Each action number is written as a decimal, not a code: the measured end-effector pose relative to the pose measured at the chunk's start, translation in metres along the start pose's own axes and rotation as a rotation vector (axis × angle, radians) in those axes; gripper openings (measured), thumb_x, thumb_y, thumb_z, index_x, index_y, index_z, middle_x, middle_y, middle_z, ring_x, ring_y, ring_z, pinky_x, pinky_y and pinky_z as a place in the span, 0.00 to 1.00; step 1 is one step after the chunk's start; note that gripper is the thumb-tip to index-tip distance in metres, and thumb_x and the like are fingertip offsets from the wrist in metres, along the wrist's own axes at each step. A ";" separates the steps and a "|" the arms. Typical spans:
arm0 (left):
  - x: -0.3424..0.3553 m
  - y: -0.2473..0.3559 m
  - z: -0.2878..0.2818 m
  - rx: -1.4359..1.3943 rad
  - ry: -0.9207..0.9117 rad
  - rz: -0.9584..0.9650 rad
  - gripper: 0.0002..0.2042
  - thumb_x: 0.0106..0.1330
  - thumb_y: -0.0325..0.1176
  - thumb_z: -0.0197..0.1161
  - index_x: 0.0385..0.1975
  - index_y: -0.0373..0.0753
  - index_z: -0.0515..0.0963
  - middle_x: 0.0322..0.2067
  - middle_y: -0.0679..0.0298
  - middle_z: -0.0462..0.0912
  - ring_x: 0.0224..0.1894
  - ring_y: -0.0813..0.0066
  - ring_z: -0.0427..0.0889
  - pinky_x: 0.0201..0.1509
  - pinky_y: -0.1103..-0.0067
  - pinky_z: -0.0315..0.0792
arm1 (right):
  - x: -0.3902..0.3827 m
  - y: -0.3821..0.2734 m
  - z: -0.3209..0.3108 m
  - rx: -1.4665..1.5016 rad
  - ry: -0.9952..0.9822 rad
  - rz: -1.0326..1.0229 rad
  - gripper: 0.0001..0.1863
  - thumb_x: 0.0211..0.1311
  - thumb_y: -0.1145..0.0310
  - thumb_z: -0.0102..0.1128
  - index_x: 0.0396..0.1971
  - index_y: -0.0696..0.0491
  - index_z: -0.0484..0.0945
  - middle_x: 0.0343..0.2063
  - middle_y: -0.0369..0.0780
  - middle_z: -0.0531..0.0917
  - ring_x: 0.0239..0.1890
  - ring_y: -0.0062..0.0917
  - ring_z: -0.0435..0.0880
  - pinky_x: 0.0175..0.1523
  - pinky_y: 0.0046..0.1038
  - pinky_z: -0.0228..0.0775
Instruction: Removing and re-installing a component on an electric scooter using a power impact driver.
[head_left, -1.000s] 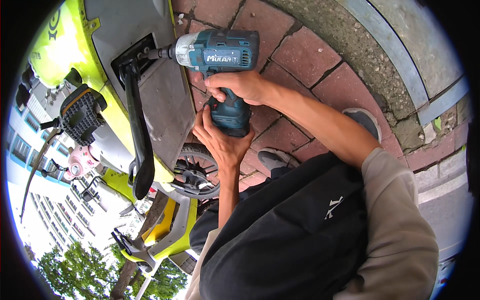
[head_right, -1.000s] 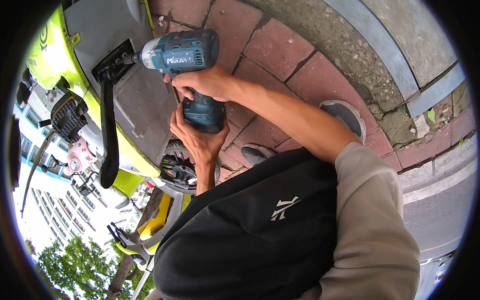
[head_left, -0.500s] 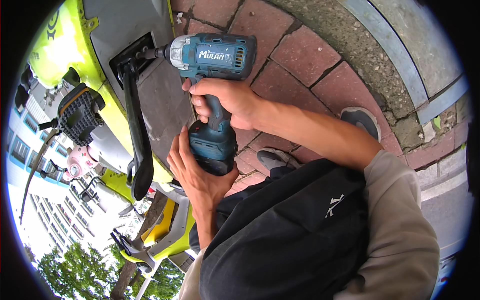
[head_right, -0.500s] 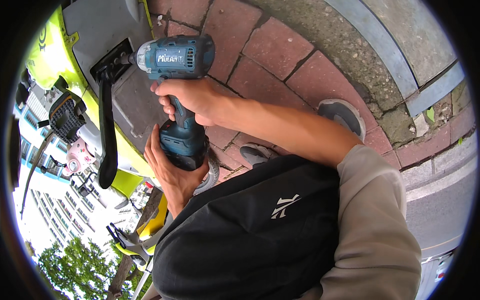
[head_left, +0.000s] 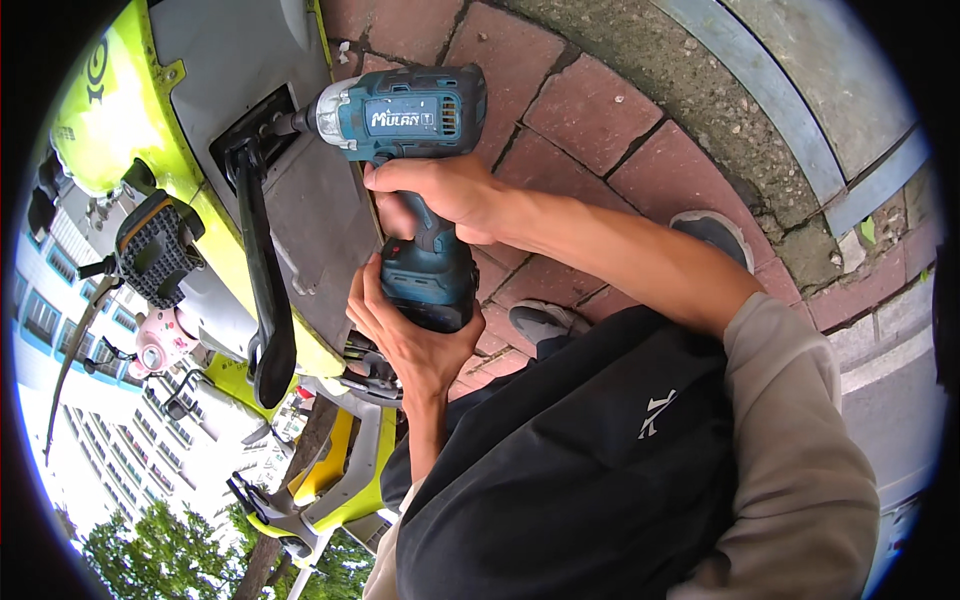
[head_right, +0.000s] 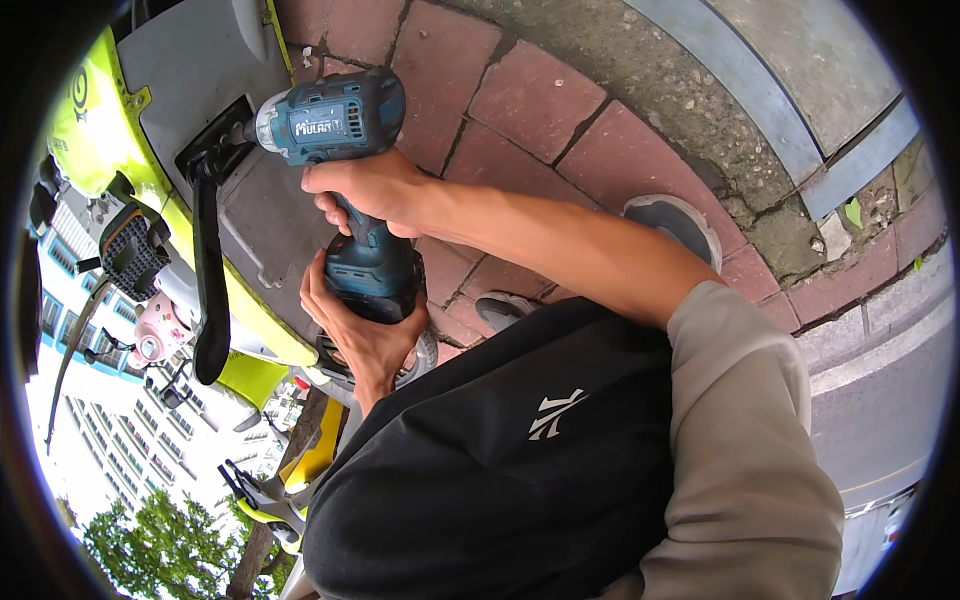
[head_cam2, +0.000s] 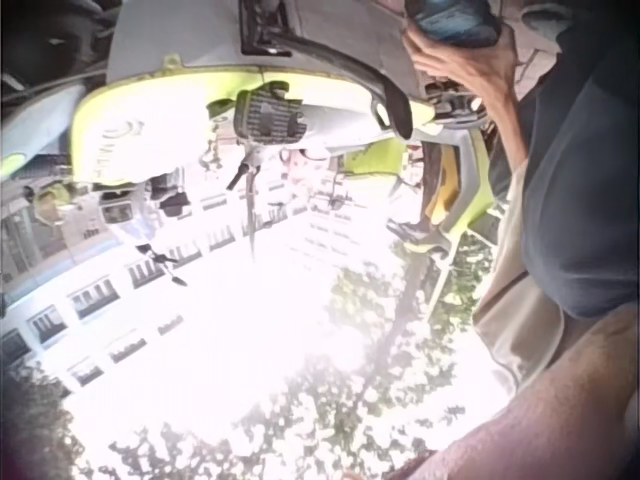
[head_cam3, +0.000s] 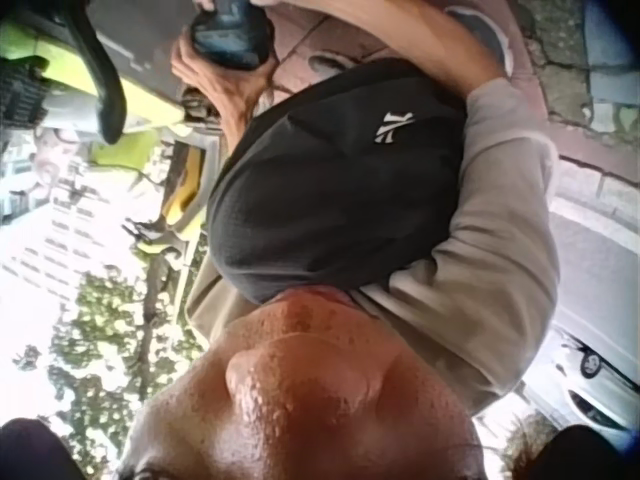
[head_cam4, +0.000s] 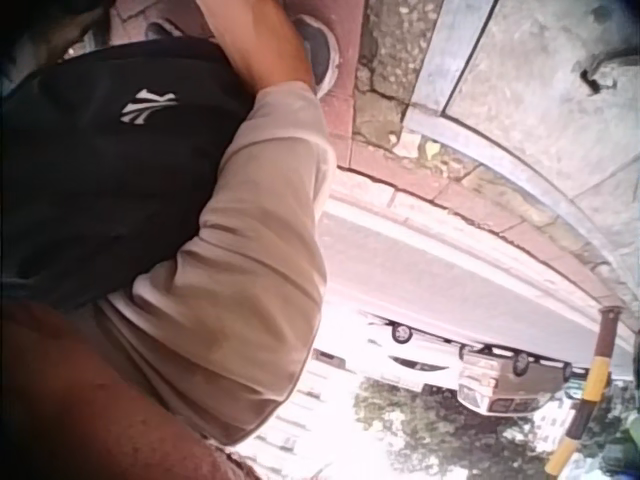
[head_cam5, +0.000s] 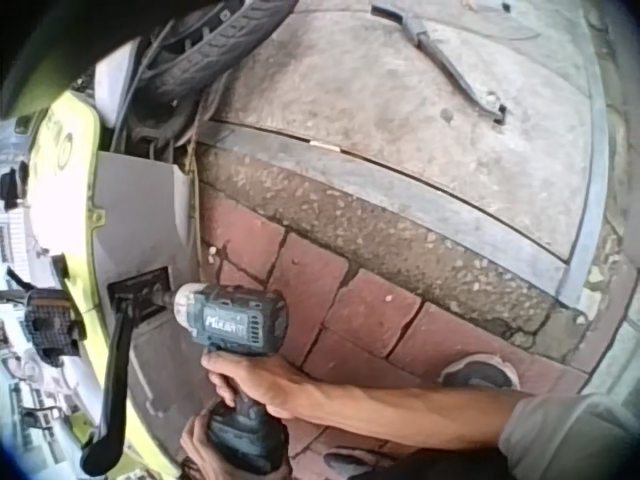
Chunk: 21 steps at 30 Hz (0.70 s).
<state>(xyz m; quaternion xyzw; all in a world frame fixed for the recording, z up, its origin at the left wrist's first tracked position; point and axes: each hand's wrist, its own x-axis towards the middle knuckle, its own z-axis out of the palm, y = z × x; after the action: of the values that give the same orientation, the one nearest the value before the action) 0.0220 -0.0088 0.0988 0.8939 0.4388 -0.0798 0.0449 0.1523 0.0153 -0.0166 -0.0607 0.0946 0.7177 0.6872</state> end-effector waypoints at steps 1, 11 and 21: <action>0.000 -0.003 0.004 0.004 0.022 0.018 0.50 0.35 0.35 0.77 0.63 0.36 0.58 0.54 0.48 0.65 0.57 0.48 0.65 0.61 0.57 0.59 | 0.001 0.001 0.000 -0.045 0.003 -0.027 0.05 0.60 0.69 0.59 0.30 0.54 0.75 0.16 0.34 0.74 0.18 0.18 0.71 0.29 0.23 0.64; 0.002 -0.021 0.021 -0.007 0.009 0.064 0.51 0.35 0.37 0.79 0.63 0.33 0.55 0.54 0.46 0.63 0.59 0.47 0.64 0.62 0.60 0.61 | 0.004 0.006 -0.003 -0.098 0.015 -0.155 0.05 0.57 0.73 0.59 0.32 0.57 0.77 0.16 0.35 0.75 0.15 0.17 0.70 0.23 0.24 0.64; 0.003 -0.016 0.022 -0.034 0.056 0.050 0.50 0.35 0.35 0.78 0.63 0.36 0.58 0.54 0.47 0.65 0.57 0.47 0.66 0.60 0.58 0.62 | 0.005 0.005 -0.007 -0.129 -0.018 -0.129 0.05 0.60 0.73 0.58 0.35 0.58 0.76 0.15 0.34 0.74 0.17 0.17 0.71 0.28 0.23 0.65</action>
<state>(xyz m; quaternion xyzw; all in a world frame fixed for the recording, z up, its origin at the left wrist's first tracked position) 0.0087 -0.0002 0.0762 0.9055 0.4189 -0.0464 0.0498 0.1464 0.0186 -0.0245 -0.1045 0.0381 0.6770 0.7275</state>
